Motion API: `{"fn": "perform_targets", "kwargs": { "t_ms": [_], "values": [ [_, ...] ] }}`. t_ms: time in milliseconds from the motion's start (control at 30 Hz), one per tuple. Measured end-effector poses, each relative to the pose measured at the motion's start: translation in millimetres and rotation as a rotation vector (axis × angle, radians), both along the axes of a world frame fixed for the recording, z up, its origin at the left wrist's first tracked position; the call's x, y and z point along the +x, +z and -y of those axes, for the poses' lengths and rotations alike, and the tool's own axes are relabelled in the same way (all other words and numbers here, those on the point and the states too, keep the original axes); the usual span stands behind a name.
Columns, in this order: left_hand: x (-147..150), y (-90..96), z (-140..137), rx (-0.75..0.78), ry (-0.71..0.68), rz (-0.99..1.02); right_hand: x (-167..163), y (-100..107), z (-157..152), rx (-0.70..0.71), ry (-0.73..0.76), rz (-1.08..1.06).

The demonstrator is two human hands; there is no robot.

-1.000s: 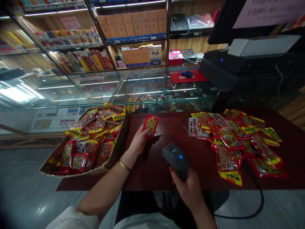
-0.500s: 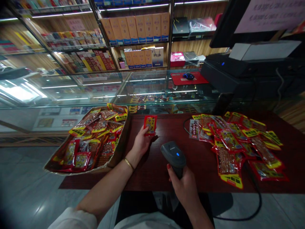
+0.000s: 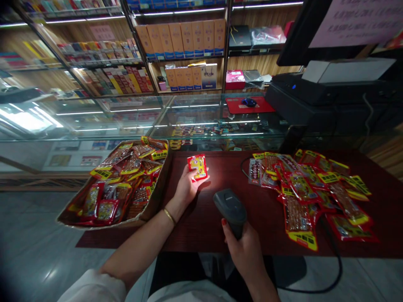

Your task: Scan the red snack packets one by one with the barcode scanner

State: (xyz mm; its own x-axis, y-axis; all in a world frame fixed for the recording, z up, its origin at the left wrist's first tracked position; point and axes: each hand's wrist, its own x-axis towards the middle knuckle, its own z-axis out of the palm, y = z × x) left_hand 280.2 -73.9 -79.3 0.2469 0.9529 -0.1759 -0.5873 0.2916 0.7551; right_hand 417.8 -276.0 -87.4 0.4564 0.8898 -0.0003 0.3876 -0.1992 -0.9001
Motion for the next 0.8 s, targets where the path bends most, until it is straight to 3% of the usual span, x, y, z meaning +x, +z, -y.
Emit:
{"fn": "perform_targets", "kwargs": {
  "t_ms": [500, 700, 800],
  "values": [
    [0, -3.1, -2, 0.014, -0.040, 0.014, -2, 3, 1, -0.040, -0.019, -0.031],
    [11, -18.1, 1, 0.027, -0.013, -0.238, 4, 6, 9, 0.030, -0.020, 0.026],
    [35, -25.0, 9, -0.002, -0.110, -0.345, 15, 0, 22, 0.023, -0.060, 0.015]
  ]
}}
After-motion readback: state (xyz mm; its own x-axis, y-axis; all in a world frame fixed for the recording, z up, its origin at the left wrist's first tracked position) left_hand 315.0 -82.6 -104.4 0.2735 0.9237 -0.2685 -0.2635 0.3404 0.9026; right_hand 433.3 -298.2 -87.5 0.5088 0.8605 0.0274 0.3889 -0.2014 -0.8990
